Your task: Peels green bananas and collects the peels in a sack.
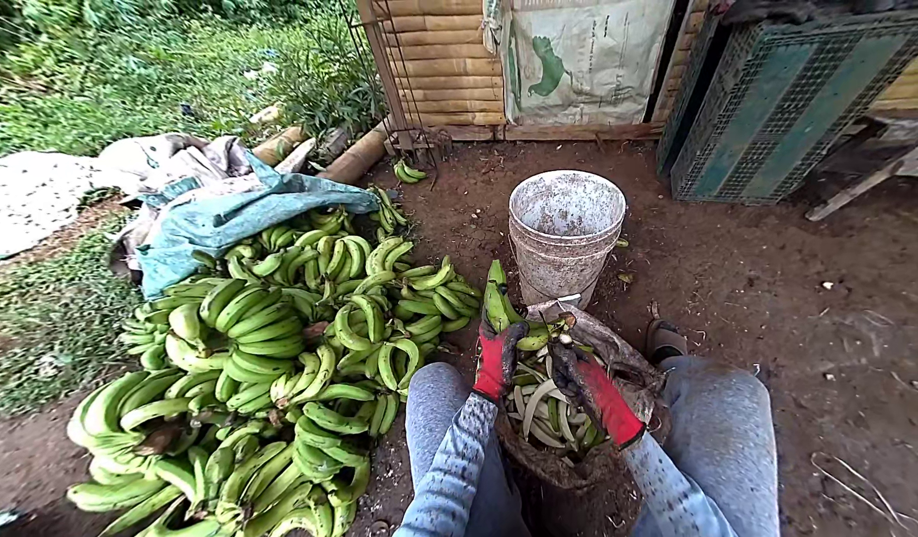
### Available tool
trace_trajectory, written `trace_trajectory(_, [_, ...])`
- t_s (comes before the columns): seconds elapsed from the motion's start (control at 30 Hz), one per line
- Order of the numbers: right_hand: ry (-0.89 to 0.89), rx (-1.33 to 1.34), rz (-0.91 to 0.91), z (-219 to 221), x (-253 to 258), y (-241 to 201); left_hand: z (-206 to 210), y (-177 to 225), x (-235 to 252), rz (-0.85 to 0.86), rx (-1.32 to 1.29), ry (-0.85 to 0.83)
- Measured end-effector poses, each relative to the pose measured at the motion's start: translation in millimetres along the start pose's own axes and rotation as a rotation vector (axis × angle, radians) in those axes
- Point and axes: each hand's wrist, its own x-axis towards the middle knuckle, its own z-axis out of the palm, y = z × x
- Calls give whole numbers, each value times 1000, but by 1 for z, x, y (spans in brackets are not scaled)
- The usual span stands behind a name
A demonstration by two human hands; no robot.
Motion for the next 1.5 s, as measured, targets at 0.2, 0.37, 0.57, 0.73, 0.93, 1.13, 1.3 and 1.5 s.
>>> trace_trajectory(0.2, [-315, -58, -57, -25, -1, -6, -8, 9, 9, -273, -302, -31])
trace_trajectory(0.37, [-440, -84, -66, -30, 4, -5, -8, 17, 7, -501, -419, -66])
trace_trajectory(0.57, [-503, -208, -73, -36, 2, -5, -6, 21, 3, -585, -357, -74])
trace_trajectory(0.73, [-355, -153, -130, -23, 1, -3, -3, 14, -3, -218, -220, -78])
trace_trajectory(0.93, [-152, -4, -84, -12, 14, 18, -1, 16, -1, -37, -5, -14])
trace_trajectory(1.13, [-347, -9, -66, -22, -1, 7, -16, 12, 6, -417, -328, -49])
trace_trajectory(1.3, [-126, 8, 46, -15, -3, 17, -16, -12, 5, -439, -180, -3])
trace_trajectory(1.5, [-355, 106, 49, -32, -4, 19, -22, -5, 7, -596, -337, -91])
